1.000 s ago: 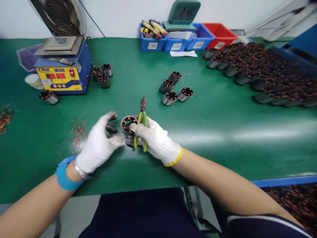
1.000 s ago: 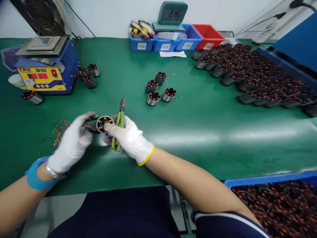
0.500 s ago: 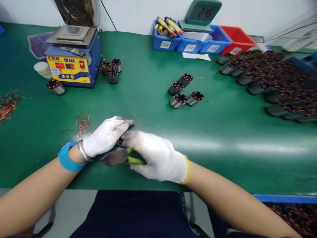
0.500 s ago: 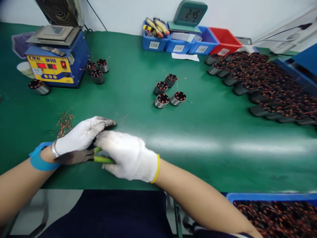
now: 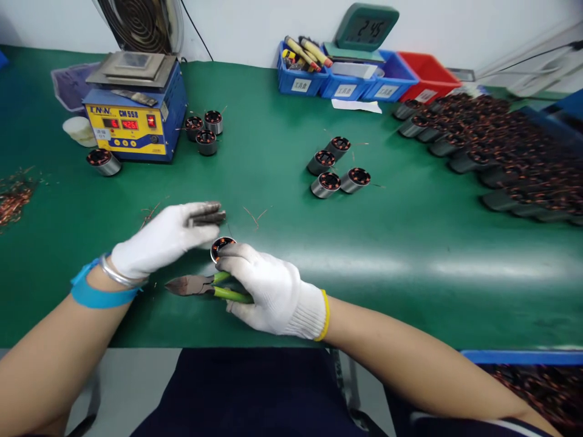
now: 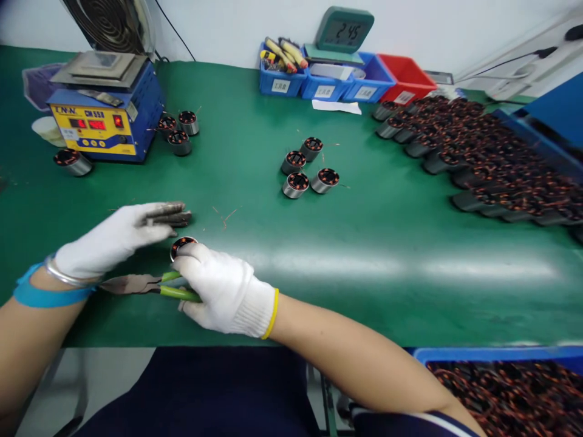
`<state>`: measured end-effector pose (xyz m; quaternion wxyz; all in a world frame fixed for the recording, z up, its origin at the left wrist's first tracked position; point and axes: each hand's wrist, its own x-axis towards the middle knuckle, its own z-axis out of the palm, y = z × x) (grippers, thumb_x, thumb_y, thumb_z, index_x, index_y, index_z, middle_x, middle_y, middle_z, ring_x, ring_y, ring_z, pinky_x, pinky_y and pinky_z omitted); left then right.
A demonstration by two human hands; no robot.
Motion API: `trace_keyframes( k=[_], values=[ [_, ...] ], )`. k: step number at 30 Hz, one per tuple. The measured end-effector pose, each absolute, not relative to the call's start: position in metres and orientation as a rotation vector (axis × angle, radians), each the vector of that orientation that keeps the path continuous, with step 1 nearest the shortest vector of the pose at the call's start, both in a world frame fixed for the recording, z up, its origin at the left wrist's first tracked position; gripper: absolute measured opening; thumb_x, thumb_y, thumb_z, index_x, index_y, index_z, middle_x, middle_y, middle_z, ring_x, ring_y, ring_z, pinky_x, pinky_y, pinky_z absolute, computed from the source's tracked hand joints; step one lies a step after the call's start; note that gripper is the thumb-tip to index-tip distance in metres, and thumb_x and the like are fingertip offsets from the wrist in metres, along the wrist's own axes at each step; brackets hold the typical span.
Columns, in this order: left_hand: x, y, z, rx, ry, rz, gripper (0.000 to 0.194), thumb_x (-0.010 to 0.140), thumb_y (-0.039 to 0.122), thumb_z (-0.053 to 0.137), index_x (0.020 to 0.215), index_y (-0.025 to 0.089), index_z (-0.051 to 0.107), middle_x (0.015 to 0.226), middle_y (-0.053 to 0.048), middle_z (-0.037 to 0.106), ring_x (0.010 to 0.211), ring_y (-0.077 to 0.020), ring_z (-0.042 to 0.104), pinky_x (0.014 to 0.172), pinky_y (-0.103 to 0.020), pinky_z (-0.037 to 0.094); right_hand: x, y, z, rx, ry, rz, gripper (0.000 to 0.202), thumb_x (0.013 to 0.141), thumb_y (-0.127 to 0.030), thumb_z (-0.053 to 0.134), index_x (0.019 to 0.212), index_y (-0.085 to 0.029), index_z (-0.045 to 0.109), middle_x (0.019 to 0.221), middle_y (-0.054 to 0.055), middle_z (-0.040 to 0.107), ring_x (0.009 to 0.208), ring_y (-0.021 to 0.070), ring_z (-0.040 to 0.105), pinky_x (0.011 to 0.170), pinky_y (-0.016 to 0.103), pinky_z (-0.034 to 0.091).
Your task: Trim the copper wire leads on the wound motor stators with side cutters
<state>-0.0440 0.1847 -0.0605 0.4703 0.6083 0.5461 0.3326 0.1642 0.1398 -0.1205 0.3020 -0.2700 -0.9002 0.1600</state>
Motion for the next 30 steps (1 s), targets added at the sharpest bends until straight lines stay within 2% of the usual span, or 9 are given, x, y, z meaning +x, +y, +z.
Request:
trace_keyframes(
  k=[3, 5, 10, 16, 19, 22, 25, 28, 30],
  values=[
    [-0.029, 0.170, -0.068, 1.374, 1.198, 0.780, 0.083, 0.069, 0.032, 0.077, 0.143, 0.011, 0.045, 0.133, -0.020, 0.061, 0.125, -0.0362, 0.057, 0.098, -0.047, 0.053, 0.176, 0.143, -0.113, -0.653, -2.229, 0.420, 0.049, 0.080, -0.023, 0.061, 0.126, -0.013, 0.048, 0.129, 0.015, 0.058, 0.117, 0.0230, 0.058, 0.093, 0.033, 0.051],
    [-0.023, 0.166, -0.076, 1.341, 1.129, 0.836, 0.082, 0.076, 0.031, 0.071, 0.147, 0.010, 0.038, 0.133, -0.021, 0.061, 0.126, -0.0354, 0.056, 0.101, -0.048, 0.051, 0.188, 0.149, -0.106, -0.789, -2.213, 0.358, 0.048, 0.083, -0.019, 0.054, 0.130, -0.014, 0.046, 0.126, 0.014, 0.061, 0.117, 0.0219, 0.058, 0.094, 0.034, 0.049],
    [-0.023, 0.166, -0.087, 1.362, 1.116, 0.891, 0.074, 0.085, 0.031, 0.062, 0.148, 0.008, 0.034, 0.132, -0.020, 0.062, 0.129, -0.0324, 0.053, 0.109, -0.048, 0.044, 0.212, 0.172, -0.095, -1.245, -2.506, 0.108, 0.048, 0.086, -0.018, 0.046, 0.133, -0.010, 0.049, 0.114, 0.016, 0.062, 0.102, 0.0290, 0.059, 0.087, 0.042, 0.049],
    [-0.024, 0.170, -0.088, 1.373, 1.083, 0.873, 0.074, 0.085, 0.030, 0.062, 0.149, 0.007, 0.033, 0.135, -0.020, 0.059, 0.131, -0.0314, 0.052, 0.112, -0.047, 0.040, 0.215, 0.185, -0.080, -1.277, -2.778, -0.263, 0.053, 0.087, -0.021, 0.046, 0.139, -0.008, 0.048, 0.114, 0.017, 0.060, 0.102, 0.0314, 0.055, 0.106, 0.051, 0.032],
    [-0.023, 0.171, -0.090, 1.378, 1.074, 0.887, 0.072, 0.085, 0.027, 0.061, 0.148, 0.007, 0.035, 0.139, -0.020, 0.056, 0.134, -0.0304, 0.049, 0.114, -0.046, 0.038, 0.211, 0.186, -0.064, -1.277, -2.865, -0.362, 0.055, 0.087, -0.020, 0.047, 0.141, -0.009, 0.047, 0.115, 0.017, 0.060, 0.101, 0.0313, 0.056, 0.106, 0.052, 0.029],
    [-0.023, 0.172, -0.091, 1.407, 1.047, 0.885, 0.070, 0.085, 0.026, 0.059, 0.147, 0.006, 0.035, 0.144, -0.020, 0.051, 0.136, -0.0298, 0.046, 0.116, -0.046, 0.035, 0.203, 0.185, -0.050, -1.305, -2.948, -0.409, 0.055, 0.087, -0.018, 0.048, 0.141, -0.010, 0.047, 0.114, 0.018, 0.061, 0.099, 0.0310, 0.057, 0.100, 0.050, 0.034],
    [-0.023, 0.172, -0.090, 1.405, 1.023, 0.868, 0.070, 0.085, 0.026, 0.058, 0.148, 0.006, 0.034, 0.145, -0.021, 0.049, 0.135, -0.0303, 0.047, 0.116, -0.048, 0.033, 0.198, 0.186, -0.043, -1.332, -2.990, -0.428, 0.048, 0.089, -0.019, 0.046, 0.136, -0.014, 0.051, 0.106, 0.015, 0.062, 0.092, 0.0294, 0.058, 0.083, 0.041, 0.041],
    [-0.024, 0.173, -0.090, 1.395, 1.018, 0.855, 0.071, 0.085, 0.026, 0.057, 0.149, 0.007, 0.032, 0.147, -0.020, 0.047, 0.137, -0.0301, 0.045, 0.116, -0.048, 0.033, 0.197, 0.188, -0.042, -1.376, -3.000, -0.388, 0.036, 0.094, -0.022, 0.040, 0.125, -0.017, 0.056, 0.098, 0.011, 0.062, 0.083, 0.0261, 0.058, 0.063, 0.033, 0.036],
    [-0.024, 0.173, -0.091, 1.403, 1.001, 0.858, 0.071, 0.085, 0.025, 0.057, 0.149, 0.007, 0.033, 0.146, -0.020, 0.048, 0.135, -0.0302, 0.047, 0.116, -0.049, 0.034, 0.199, 0.191, -0.043, -1.421, -3.000, -0.348, 0.032, 0.096, -0.026, 0.038, 0.119, -0.017, 0.058, 0.098, 0.011, 0.063, 0.080, 0.0241, 0.057, 0.058, 0.030, 0.032]
  ],
)
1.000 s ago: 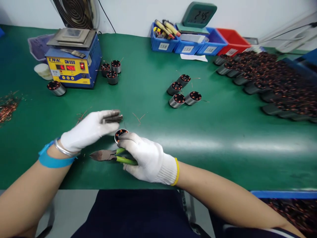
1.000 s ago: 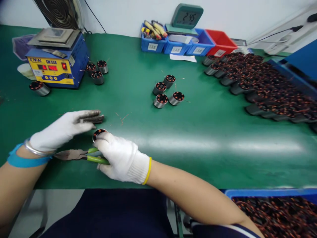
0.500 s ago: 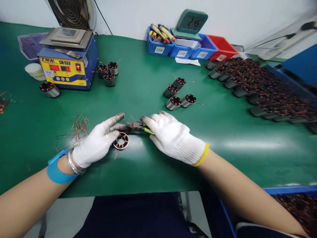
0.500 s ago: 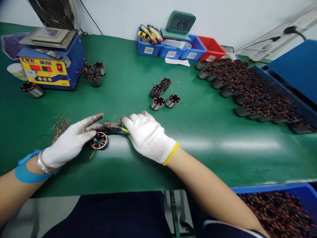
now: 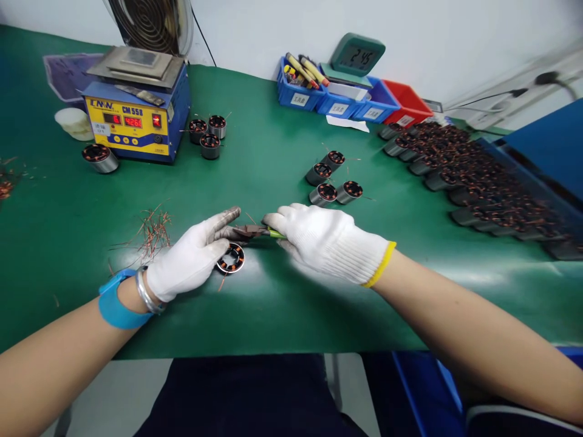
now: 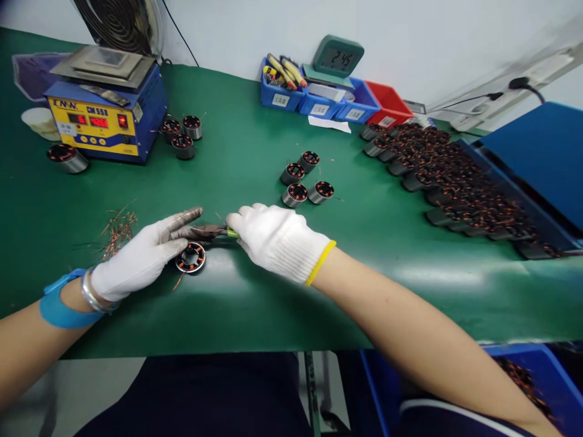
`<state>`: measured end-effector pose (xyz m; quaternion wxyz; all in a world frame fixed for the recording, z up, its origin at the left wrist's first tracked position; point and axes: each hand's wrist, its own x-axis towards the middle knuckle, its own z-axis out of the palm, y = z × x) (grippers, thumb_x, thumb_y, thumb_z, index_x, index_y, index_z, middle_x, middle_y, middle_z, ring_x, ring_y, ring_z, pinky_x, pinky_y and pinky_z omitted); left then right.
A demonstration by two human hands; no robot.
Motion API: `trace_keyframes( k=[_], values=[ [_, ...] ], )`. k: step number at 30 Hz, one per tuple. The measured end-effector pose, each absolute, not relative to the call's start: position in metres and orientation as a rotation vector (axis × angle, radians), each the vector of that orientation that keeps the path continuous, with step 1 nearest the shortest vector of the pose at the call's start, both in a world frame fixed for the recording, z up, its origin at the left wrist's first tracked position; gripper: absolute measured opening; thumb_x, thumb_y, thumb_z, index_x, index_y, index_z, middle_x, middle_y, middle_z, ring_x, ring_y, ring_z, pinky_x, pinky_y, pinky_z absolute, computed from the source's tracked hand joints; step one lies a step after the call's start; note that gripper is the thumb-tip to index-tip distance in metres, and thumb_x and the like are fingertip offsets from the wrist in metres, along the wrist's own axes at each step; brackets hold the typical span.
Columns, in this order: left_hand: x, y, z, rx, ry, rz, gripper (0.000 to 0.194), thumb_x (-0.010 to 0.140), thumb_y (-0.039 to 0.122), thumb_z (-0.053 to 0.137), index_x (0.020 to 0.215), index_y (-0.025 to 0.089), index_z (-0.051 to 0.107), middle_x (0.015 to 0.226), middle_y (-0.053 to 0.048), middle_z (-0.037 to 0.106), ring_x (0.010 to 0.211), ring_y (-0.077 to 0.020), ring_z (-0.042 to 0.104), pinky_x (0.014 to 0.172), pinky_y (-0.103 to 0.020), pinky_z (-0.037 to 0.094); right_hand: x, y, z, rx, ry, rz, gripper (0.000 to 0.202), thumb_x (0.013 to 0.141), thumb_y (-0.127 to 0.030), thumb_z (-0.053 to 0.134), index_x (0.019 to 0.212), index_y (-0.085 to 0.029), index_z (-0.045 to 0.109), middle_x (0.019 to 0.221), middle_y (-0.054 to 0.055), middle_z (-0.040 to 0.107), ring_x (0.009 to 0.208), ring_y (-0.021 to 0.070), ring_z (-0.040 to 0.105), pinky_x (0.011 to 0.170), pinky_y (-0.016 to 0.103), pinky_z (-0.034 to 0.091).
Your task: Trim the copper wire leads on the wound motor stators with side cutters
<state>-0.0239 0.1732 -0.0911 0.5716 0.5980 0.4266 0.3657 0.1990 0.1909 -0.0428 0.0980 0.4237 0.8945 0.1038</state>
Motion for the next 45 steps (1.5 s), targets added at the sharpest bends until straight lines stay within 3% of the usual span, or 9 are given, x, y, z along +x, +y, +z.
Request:
trace_keyframes(
  k=[4, 8, 11, 16, 25, 33, 38, 42, 45],
  values=[
    [-0.024, 0.175, -0.093, 1.406, 0.922, 0.884, 0.069, 0.085, 0.023, 0.058, 0.148, 0.009, 0.034, 0.139, -0.019, 0.056, 0.126, -0.0307, 0.056, 0.112, -0.051, 0.039, 0.200, 0.200, -0.042, 1.220, 2.673, 0.378, 0.036, 0.096, -0.030, 0.042, 0.125, -0.015, 0.055, 0.103, 0.013, 0.062, 0.085, 0.0263, 0.057, 0.068, 0.034, 0.038],
    [-0.024, 0.175, -0.092, 1.386, 0.931, 0.880, 0.069, 0.084, 0.019, 0.054, 0.149, 0.009, 0.032, 0.140, -0.017, 0.055, 0.132, -0.0277, 0.052, 0.115, -0.050, 0.036, 0.193, 0.205, -0.040, 1.107, 2.716, 0.471, 0.046, 0.091, -0.027, 0.051, 0.134, -0.013, 0.052, 0.104, 0.016, 0.061, 0.090, 0.0296, 0.056, 0.090, 0.047, 0.036],
    [-0.024, 0.176, -0.092, 1.406, 0.935, 0.862, 0.071, 0.084, 0.017, 0.051, 0.150, 0.010, 0.028, 0.140, -0.014, 0.057, 0.134, -0.0250, 0.050, 0.117, -0.047, 0.034, 0.186, 0.205, -0.038, 1.112, 2.727, 0.492, 0.047, 0.089, -0.024, 0.050, 0.135, -0.013, 0.053, 0.104, 0.016, 0.062, 0.089, 0.0287, 0.055, 0.094, 0.050, 0.033],
    [-0.026, 0.178, -0.097, 1.454, 0.965, 0.882, 0.070, 0.082, 0.018, 0.052, 0.149, 0.013, 0.033, 0.149, -0.010, 0.048, 0.138, -0.0241, 0.043, 0.119, -0.041, 0.033, 0.176, 0.207, -0.031, 1.071, 2.689, 0.576, 0.045, 0.086, -0.019, 0.050, 0.131, -0.016, 0.055, 0.100, 0.013, 0.063, 0.089, 0.0285, 0.056, 0.091, 0.048, 0.036],
    [-0.024, 0.178, -0.098, 1.426, 0.956, 0.907, 0.075, 0.079, 0.022, 0.054, 0.150, 0.014, 0.032, 0.149, -0.011, 0.048, 0.138, -0.0269, 0.044, 0.118, -0.045, 0.033, 0.175, 0.212, -0.026, 1.101, 2.821, 0.595, 0.032, 0.076, 0.000, 0.052, 0.101, -0.016, 0.064, 0.090, 0.009, 0.063, 0.085, 0.0246, 0.059, 0.092, 0.048, 0.036],
    [-0.022, 0.178, -0.095, 1.449, 0.965, 0.902, 0.077, 0.077, 0.022, 0.053, 0.151, 0.014, 0.031, 0.145, -0.011, 0.052, 0.137, -0.0277, 0.046, 0.119, -0.048, 0.030, 0.174, 0.209, -0.024, 1.046, 2.732, 0.648, 0.032, 0.077, -0.008, 0.055, 0.106, -0.019, 0.063, 0.093, 0.008, 0.064, 0.085, 0.0249, 0.059, 0.092, 0.048, 0.039],
    [-0.022, 0.178, -0.094, 1.453, 0.971, 0.877, 0.080, 0.078, 0.024, 0.055, 0.151, 0.012, 0.028, 0.149, -0.013, 0.047, 0.138, -0.0272, 0.043, 0.121, -0.046, 0.027, 0.162, 0.206, -0.010, 1.094, 2.564, 0.603, 0.025, 0.084, -0.013, 0.050, 0.105, -0.019, 0.063, 0.091, 0.012, 0.064, 0.080, 0.0295, 0.062, 0.065, 0.038, 0.045],
    [-0.022, 0.179, -0.090, 1.403, 0.947, 0.911, 0.089, 0.074, 0.023, 0.062, 0.152, 0.010, 0.022, 0.152, -0.019, 0.040, 0.136, -0.0312, 0.046, 0.116, -0.050, 0.035, 0.166, 0.209, 0.000, 1.274, 2.527, 0.497, 0.027, 0.086, -0.019, 0.053, 0.110, -0.018, 0.063, 0.096, 0.013, 0.063, 0.086, 0.0329, 0.063, 0.062, 0.036, 0.043],
    [-0.030, 0.183, -0.084, 1.332, 1.012, 1.177, 0.085, 0.073, 0.021, 0.062, 0.150, 0.017, 0.027, 0.153, -0.016, 0.040, 0.134, -0.0308, 0.047, 0.112, -0.049, 0.040, 0.180, 0.200, -0.006, 1.368, 2.688, 0.434, 0.034, 0.091, -0.032, 0.052, 0.120, -0.017, 0.059, 0.105, 0.013, 0.063, 0.089, 0.0294, 0.062, 0.065, 0.034, 0.041]
  ],
)
